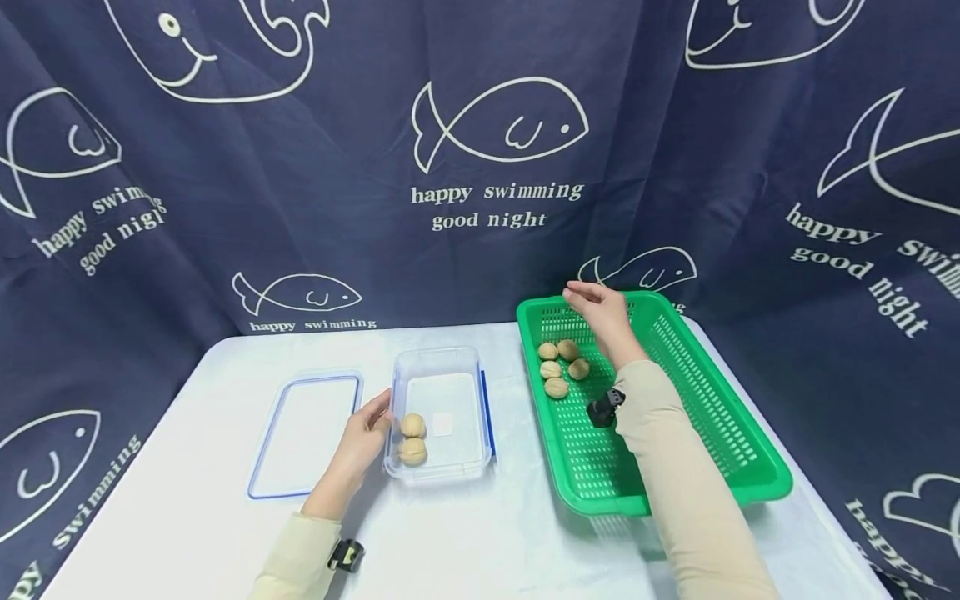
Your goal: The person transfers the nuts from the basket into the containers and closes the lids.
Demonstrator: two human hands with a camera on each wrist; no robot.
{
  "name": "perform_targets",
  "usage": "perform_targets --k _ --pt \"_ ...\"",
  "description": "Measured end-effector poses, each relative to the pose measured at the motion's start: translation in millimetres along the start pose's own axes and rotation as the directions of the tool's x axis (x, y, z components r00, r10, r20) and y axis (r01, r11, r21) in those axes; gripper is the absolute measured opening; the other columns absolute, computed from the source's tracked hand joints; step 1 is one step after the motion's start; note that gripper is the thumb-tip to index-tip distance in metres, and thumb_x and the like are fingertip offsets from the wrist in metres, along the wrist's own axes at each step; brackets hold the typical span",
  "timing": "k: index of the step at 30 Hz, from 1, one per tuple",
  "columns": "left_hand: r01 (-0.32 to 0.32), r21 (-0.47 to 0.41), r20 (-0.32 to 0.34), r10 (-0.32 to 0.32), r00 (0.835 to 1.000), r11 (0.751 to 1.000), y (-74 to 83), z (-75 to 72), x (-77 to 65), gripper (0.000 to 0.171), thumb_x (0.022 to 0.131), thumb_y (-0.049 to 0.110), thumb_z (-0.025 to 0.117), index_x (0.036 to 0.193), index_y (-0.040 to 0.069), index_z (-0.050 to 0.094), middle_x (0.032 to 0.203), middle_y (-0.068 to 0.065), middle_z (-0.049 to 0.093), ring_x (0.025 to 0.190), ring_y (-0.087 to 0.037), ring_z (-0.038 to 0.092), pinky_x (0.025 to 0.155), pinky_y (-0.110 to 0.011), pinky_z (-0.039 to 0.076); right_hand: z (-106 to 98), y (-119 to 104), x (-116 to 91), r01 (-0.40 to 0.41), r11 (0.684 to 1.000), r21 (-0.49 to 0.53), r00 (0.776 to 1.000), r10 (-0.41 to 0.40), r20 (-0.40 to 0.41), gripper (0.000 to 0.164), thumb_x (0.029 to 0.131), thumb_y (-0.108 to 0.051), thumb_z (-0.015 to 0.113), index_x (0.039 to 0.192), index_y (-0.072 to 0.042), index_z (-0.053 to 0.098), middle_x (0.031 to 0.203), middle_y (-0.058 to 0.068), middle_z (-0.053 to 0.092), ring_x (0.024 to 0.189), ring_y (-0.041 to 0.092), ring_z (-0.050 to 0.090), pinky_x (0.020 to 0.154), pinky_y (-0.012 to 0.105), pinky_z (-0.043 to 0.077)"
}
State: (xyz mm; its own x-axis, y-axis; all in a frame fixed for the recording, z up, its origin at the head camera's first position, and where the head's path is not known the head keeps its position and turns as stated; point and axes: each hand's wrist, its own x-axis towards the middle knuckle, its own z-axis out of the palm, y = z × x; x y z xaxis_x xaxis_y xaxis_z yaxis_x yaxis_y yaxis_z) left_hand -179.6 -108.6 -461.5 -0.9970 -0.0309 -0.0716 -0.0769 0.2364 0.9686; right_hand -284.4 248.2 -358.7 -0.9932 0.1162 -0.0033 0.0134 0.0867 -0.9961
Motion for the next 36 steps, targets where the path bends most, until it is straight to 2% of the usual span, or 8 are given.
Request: perform_targets --k 3,8,12,18,22,25,31,36 --pt "0.0 0.0 0.0 0.0 1.0 1.0 1.6 -1.3 0.3 0.045 0.1 0.004 0.044 0.144 -0.004 0.037 0.143 -0.026 0.043 0.133 -0.04 0.04 0.112 -0.048 0.033 -5 9 3 -0.025 0.999 -0.039 1.0 0.024 -0.005 0.052 0.095 -0.02 0.062 0.139 0.002 0.047 0.121 0.003 0.06 0.105 0.004 0.06 0.099 0.02 0.047" --pt "0.008 0.003 0.004 -0.008 1.0 1.0 1.3 -2.3 0.8 0.045 0.1 0.004 0.044 0.144 -0.004 0.037 0.143 -0.025 0.043 0.133 -0.039 0.04 0.112 -0.047 0.033 -12 24 6 -0.082 0.992 -0.094 0.997 0.081 -0.01 0.052 0.097 -0.02 0.057 0.143 0.001 0.042 0.141 0.018 0.046 0.127 0.019 0.051 0.103 0.022 0.044" --pt "0.005 -0.001 0.001 -0.005 1.0 1.0 -0.3 -2.2 -0.1 0.045 0.1 0.003 0.044 0.144 -0.004 0.037 0.142 -0.025 0.044 0.133 -0.039 0.041 0.112 -0.047 0.033 -17 35 7 -0.134 0.986 -0.102 0.991 0.134 -0.008 0.053 0.098 -0.02 0.056 0.143 0.002 0.041 0.146 0.021 0.04 0.133 0.025 0.044 0.107 0.027 0.041" --pt "-0.003 0.014 -0.004 0.003 1.0 1.0 -0.3 -1.1 -1.8 0.045 0.1 0.004 0.044 0.144 -0.004 0.038 0.142 -0.026 0.045 0.131 -0.04 0.042 0.111 -0.048 0.035 -27 53 6 -0.228 0.965 -0.129 0.97 0.236 0.052 0.053 0.1 -0.017 0.052 0.146 0.003 0.034 0.152 0.021 0.032 0.138 0.031 0.035 0.114 0.038 0.033" --pt "0.004 0.011 -0.003 -0.004 1.0 1.0 0.2 -0.8 -2.2 0.045 0.1 0.004 0.044 0.144 -0.003 0.039 0.142 -0.025 0.044 0.132 -0.039 0.041 0.112 -0.048 0.034 -34 67 8 -0.272 0.948 -0.166 0.951 0.291 0.102 0.049 0.102 -0.01 0.046 0.146 0.005 0.032 0.153 0.022 0.028 0.139 0.033 0.032 0.114 0.037 0.033" --pt "-0.006 0.002 0.002 0.006 1.0 1.0 1.0 -0.5 -1.5 0.045 0.1 0.003 0.044 0.144 -0.004 0.038 0.142 -0.025 0.044 0.133 -0.039 0.04 0.112 -0.047 0.033 -39 76 11 -0.276 0.946 -0.171 0.942 0.301 0.146 0.046 0.1 0.001 0.039 0.145 0.01 0.03 0.152 0.026 0.026 0.139 0.036 0.031 0.114 0.038 0.034" --pt "0.008 0.003 0.0 -0.008 1.0 1.0 0.4 -0.4 -1.1 0.045 0.1 0.004 0.045 0.144 -0.003 0.038 0.143 -0.024 0.044 0.133 -0.038 0.04 0.112 -0.046 0.033 -44 86 14 -0.282 0.923 -0.261 0.919 0.338 0.203 0.051 0.099 -0.006 0.049 0.144 0.011 0.031 0.152 0.027 0.026 0.136 0.038 0.034 0.113 0.04 0.034" --pt "0.017 0.003 -0.004 -0.017 1.0 1.0 -1.1 -0.4 -1.3 0.045 0.1 0.004 0.045 0.144 -0.003 0.039 0.143 -0.024 0.044 0.134 -0.038 0.04 0.112 -0.046 0.033 -46 91 12 -0.299 0.904 -0.305 0.896 0.376 0.237 0.053 0.097 -0.007 0.054 0.142 0.013 0.034 0.151 0.027 0.029 0.131 0.032 0.044 0.112 0.04 0.036"
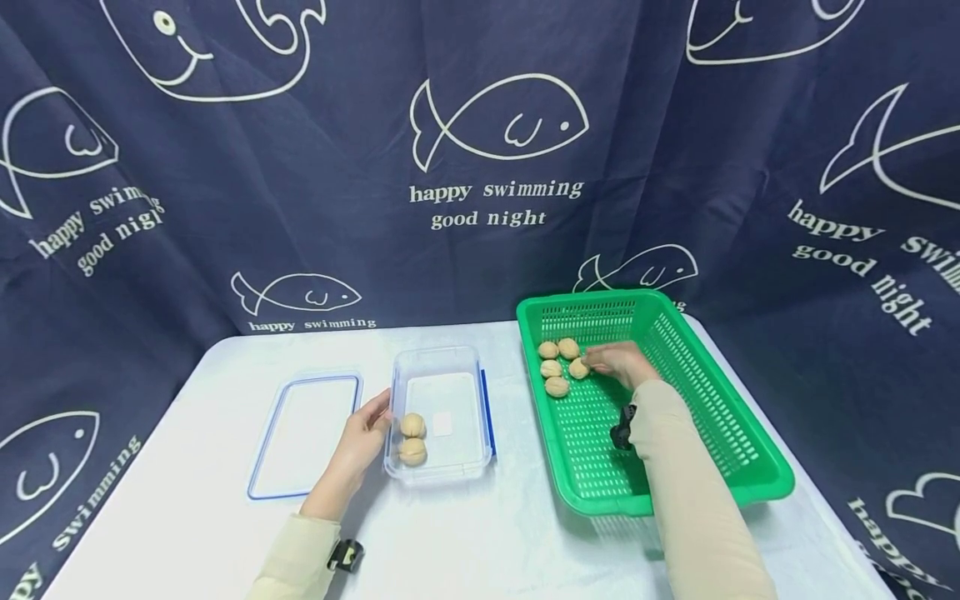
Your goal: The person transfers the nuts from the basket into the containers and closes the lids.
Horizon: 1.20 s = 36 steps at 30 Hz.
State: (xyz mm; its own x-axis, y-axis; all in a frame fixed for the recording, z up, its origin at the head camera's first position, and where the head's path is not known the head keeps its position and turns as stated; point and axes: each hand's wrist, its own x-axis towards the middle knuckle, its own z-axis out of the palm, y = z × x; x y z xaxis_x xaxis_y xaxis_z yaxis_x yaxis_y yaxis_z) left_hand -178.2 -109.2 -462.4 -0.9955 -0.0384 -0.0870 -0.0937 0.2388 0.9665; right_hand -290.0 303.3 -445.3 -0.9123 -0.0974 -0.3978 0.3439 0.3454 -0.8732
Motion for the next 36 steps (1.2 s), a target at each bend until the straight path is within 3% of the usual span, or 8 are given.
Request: perform_targets --k 7,14,25,36 --pt "-0.006 -0.002 0.002 0.006 1.0 1.0 0.8 0.7 0.7 0.045 0.099 0.004 0.045 0.144 -0.003 0.039 0.143 -0.024 0.045 0.133 -0.038 0.04 0.112 -0.046 0.034 1.1 1.1 -2.1 -0.018 0.996 -0.089 1.0 0.02 0.024 0.06 0.093 -0.012 0.064 0.142 0.009 0.036 0.151 0.026 0.028 0.138 0.038 0.03 0.113 0.043 0.034" --pt "-0.001 0.001 0.006 0.001 1.0 1.0 0.1 0.1 0.4 0.045 0.1 0.004 0.045 0.144 -0.002 0.038 0.143 -0.024 0.044 0.134 -0.038 0.04 0.112 -0.046 0.034 0.2 5.0 -1.6 0.008 0.988 -0.157 0.999 -0.002 0.037 0.063 0.091 -0.019 0.067 0.143 0.004 0.04 0.15 0.026 0.032 0.138 0.038 0.031 0.113 0.045 0.034" --pt "-0.007 -0.007 0.013 0.008 1.0 1.0 1.3 -0.6 1.3 0.046 0.1 0.004 0.045 0.144 -0.003 0.038 0.144 -0.024 0.044 0.134 -0.037 0.039 0.112 -0.045 0.033 -1.6 8.7 -3.4 0.054 0.993 -0.105 0.997 -0.047 0.064 0.06 0.093 -0.019 0.066 0.14 0.008 0.041 0.147 0.027 0.036 0.135 0.039 0.036 0.112 0.046 0.036" --pt "-0.01 -0.004 0.016 0.01 1.0 1.0 1.4 -0.3 -0.2 0.045 0.1 0.003 0.045 0.144 -0.005 0.038 0.143 -0.026 0.043 0.133 -0.039 0.039 0.112 -0.047 0.033 -5.1 2.6 -6.7 0.072 0.994 -0.084 0.997 -0.069 0.04 0.061 0.095 -0.019 0.062 0.141 0.01 0.037 0.148 0.029 0.033 0.136 0.04 0.034 0.111 0.045 0.036"
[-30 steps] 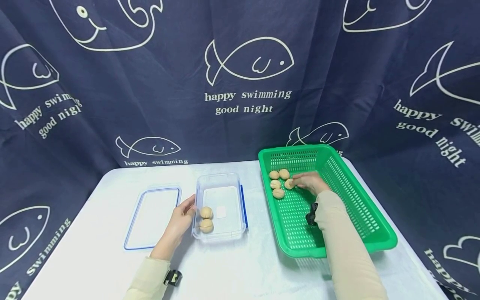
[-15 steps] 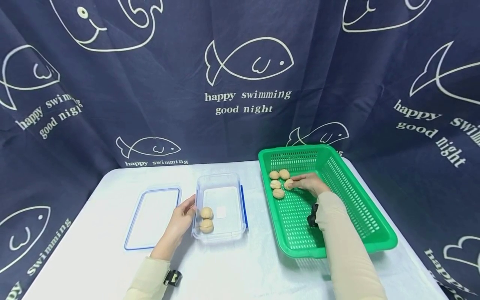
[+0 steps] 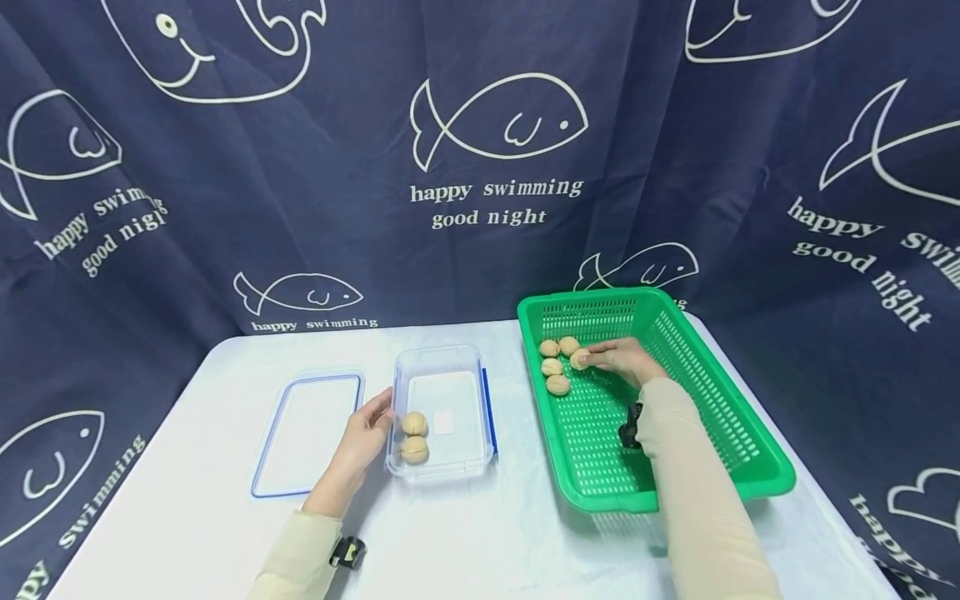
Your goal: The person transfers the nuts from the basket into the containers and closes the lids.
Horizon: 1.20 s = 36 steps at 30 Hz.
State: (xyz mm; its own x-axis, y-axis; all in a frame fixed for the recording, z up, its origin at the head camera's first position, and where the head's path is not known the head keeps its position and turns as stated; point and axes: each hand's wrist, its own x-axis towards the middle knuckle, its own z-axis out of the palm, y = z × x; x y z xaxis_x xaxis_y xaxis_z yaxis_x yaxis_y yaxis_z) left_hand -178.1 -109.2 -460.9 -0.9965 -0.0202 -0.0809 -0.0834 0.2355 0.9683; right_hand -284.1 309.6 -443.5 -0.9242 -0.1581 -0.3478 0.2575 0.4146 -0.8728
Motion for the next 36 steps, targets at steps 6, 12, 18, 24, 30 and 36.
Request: perform_targets --k 6,12,18,24,30,36 --pt "-0.009 -0.003 -0.004 0.009 1.0 1.0 -0.5 0.4 -0.1 0.045 0.1 0.003 0.045 0.143 -0.005 0.038 0.142 -0.026 0.044 0.133 -0.04 0.04 0.112 -0.048 0.033 -3 -8 -2 0.027 0.999 0.024 1.0 -0.027 -0.006 0.06 0.095 -0.02 0.062 0.142 0.009 0.037 0.149 0.027 0.032 0.135 0.038 0.036 0.113 0.042 0.035" --pt "-0.012 -0.007 -0.003 0.012 1.0 1.0 -0.9 0.0 -0.1 0.045 0.1 0.003 0.045 0.143 -0.006 0.037 0.142 -0.027 0.043 0.133 -0.04 0.04 0.112 -0.048 0.033 -2 -19 -6 0.054 0.996 0.069 0.999 -0.053 -0.012 0.063 0.094 -0.021 0.064 0.143 0.007 0.036 0.149 0.026 0.033 0.134 0.035 0.039 0.114 0.044 0.032" --pt "-0.009 -0.009 -0.003 0.009 1.0 1.0 0.0 0.3 -0.3 0.045 0.1 0.003 0.045 0.143 -0.006 0.037 0.142 -0.027 0.043 0.132 -0.04 0.04 0.112 -0.048 0.034 1 -29 -8 0.063 0.993 0.102 0.998 -0.06 -0.029 0.067 0.092 -0.026 0.066 0.145 0.002 0.036 0.151 0.02 0.034 0.136 0.031 0.039 0.116 0.043 0.028" --pt "-0.009 -0.017 0.0 0.009 1.0 1.0 1.4 -0.1 -0.2 0.045 0.1 0.003 0.044 0.144 -0.006 0.036 0.143 -0.027 0.042 0.133 -0.04 0.04 0.112 -0.047 0.034 7 -47 -13 0.061 0.984 0.17 0.998 -0.055 -0.044 0.065 0.093 -0.024 0.065 0.146 0.0 0.036 0.152 0.018 0.032 0.137 0.026 0.038 0.119 0.042 0.022" --pt "0.001 -0.029 0.002 -0.001 1.0 1.0 1.3 -0.3 -0.3 0.045 0.1 0.002 0.043 0.144 -0.006 0.036 0.143 -0.027 0.042 0.134 -0.039 0.038 0.113 -0.046 0.033 14 -64 -20 0.077 0.976 0.205 0.996 -0.066 -0.062 0.071 0.089 -0.028 0.07 0.146 -0.001 0.037 0.152 0.017 0.034 0.14 0.028 0.032 0.118 0.04 0.023" --pt "-0.007 -0.024 0.003 0.007 1.0 1.0 1.1 0.6 0.4 0.045 0.1 0.002 0.044 0.144 -0.006 0.037 0.143 -0.027 0.043 0.133 -0.039 0.04 0.112 -0.046 0.034 21 -78 -32 0.091 0.963 0.253 0.995 -0.075 -0.07 0.072 0.089 -0.028 0.07 0.147 -0.002 0.035 0.153 0.015 0.033 0.14 0.027 0.032 0.118 0.038 0.025"
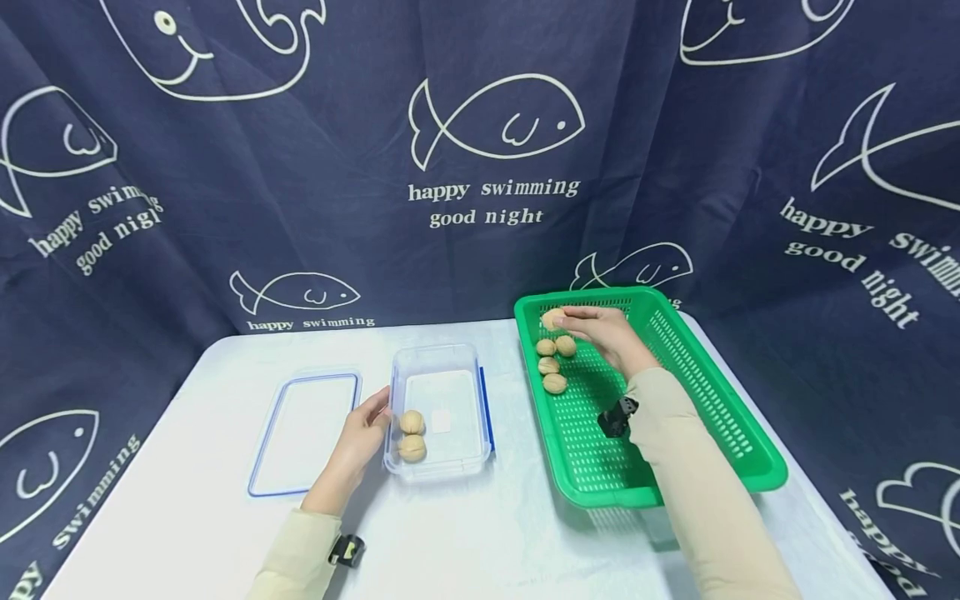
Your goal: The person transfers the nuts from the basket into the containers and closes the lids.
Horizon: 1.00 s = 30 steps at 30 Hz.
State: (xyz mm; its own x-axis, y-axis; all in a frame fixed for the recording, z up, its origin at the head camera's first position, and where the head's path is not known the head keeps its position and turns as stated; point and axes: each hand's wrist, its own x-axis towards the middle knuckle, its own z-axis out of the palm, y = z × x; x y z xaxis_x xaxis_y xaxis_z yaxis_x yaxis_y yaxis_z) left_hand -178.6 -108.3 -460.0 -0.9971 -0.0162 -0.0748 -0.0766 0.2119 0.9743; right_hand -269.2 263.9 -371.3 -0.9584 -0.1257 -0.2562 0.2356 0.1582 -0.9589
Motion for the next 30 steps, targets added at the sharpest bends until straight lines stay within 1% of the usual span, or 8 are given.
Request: perform_targets --k 6,9,14,16,19,24,27,30 --pt "0.005 0.007 -0.005 -0.005 1.0 1.0 -0.1 0.4 1.3 0.045 0.1 0.003 0.044 0.144 -0.005 0.037 0.143 -0.026 0.043 0.132 -0.04 0.041 0.112 -0.047 0.034 16 -13 -12 0.022 0.999 0.041 1.0 -0.022 -0.008 0.067 0.091 -0.026 0.067 0.147 -0.004 0.037 0.151 0.014 0.036 0.139 0.025 0.034 0.115 0.032 0.031" --pt "0.008 0.008 -0.009 -0.008 1.0 1.0 -0.6 0.5 1.3 0.045 0.1 0.003 0.044 0.144 -0.005 0.037 0.143 -0.026 0.043 0.132 -0.039 0.041 0.112 -0.047 0.034 28 -20 -17 0.051 0.997 0.06 0.999 -0.051 -0.001 0.065 0.092 -0.025 0.066 0.147 -0.004 0.038 0.151 0.015 0.036 0.139 0.024 0.034 0.112 0.03 0.035" --pt "0.02 0.008 -0.002 -0.02 1.0 1.0 -0.6 0.7 1.0 0.045 0.1 0.003 0.044 0.144 -0.005 0.037 0.143 -0.025 0.043 0.133 -0.039 0.04 0.112 -0.046 0.033 51 -31 -21 0.084 0.995 0.058 0.996 -0.084 -0.003 0.062 0.091 -0.023 0.069 0.143 -0.003 0.043 0.148 0.015 0.042 0.137 0.024 0.038 0.113 0.032 0.035" --pt "0.019 0.005 0.003 -0.02 1.0 1.0 0.6 0.5 0.9 0.045 0.1 0.004 0.043 0.144 -0.005 0.036 0.143 -0.026 0.043 0.133 -0.039 0.04 0.112 -0.047 0.033 60 -34 -22 0.095 0.994 0.054 0.995 -0.095 0.002 0.06 0.09 -0.022 0.07 0.142 -0.003 0.046 0.146 0.015 0.044 0.136 0.025 0.04 0.114 0.035 0.033" --pt "0.012 0.005 0.002 -0.012 1.0 1.0 2.9 0.0 0.4 0.046 0.1 0.004 0.043 0.144 -0.005 0.036 0.143 -0.026 0.042 0.133 -0.04 0.04 0.112 -0.047 0.033 75 -38 -20 0.102 0.992 0.071 0.995 -0.103 0.008 0.057 0.089 -0.019 0.07 0.14 -0.003 0.049 0.144 0.014 0.047 0.133 0.026 0.044 0.113 0.037 0.035" --pt "0.013 0.013 -0.005 -0.013 1.0 1.0 3.3 -0.6 -0.8 0.045 0.1 0.002 0.043 0.144 -0.005 0.036 0.143 -0.027 0.042 0.133 -0.04 0.039 0.112 -0.047 0.033 100 -43 -15 0.107 0.988 0.112 0.994 -0.109 0.018 0.053 0.088 -0.014 0.071 0.136 -0.001 0.052 0.139 0.016 0.052 0.126 0.024 0.051 0.107 0.031 0.042" --pt "0.015 0.014 0.0 -0.015 1.0 1.0 2.8 -0.2 -1.0 0.045 0.1 0.002 0.043 0.144 -0.006 0.036 0.143 -0.027 0.042 0.133 -0.04 0.04 0.112 -0.047 0.034 115 -46 -11 0.113 0.988 0.104 0.993 -0.116 0.024 0.051 0.088 -0.014 0.071 0.135 -0.001 0.054 0.135 0.016 0.056 0.121 0.024 0.055 0.103 0.028 0.045" --pt "0.013 0.005 0.0 -0.013 1.0 1.0 2.7 0.3 -0.7 0.045 0.1 0.003 0.043 0.144 -0.006 0.036 0.143 -0.028 0.042 0.132 -0.04 0.04 0.112 -0.047 0.034 130 -49 -7 0.124 0.988 0.096 0.991 -0.129 0.043 0.048 0.088 -0.013 0.07 0.133 -0.002 0.056 0.132 0.015 0.058 0.12 0.023 0.056 0.102 0.029 0.047"
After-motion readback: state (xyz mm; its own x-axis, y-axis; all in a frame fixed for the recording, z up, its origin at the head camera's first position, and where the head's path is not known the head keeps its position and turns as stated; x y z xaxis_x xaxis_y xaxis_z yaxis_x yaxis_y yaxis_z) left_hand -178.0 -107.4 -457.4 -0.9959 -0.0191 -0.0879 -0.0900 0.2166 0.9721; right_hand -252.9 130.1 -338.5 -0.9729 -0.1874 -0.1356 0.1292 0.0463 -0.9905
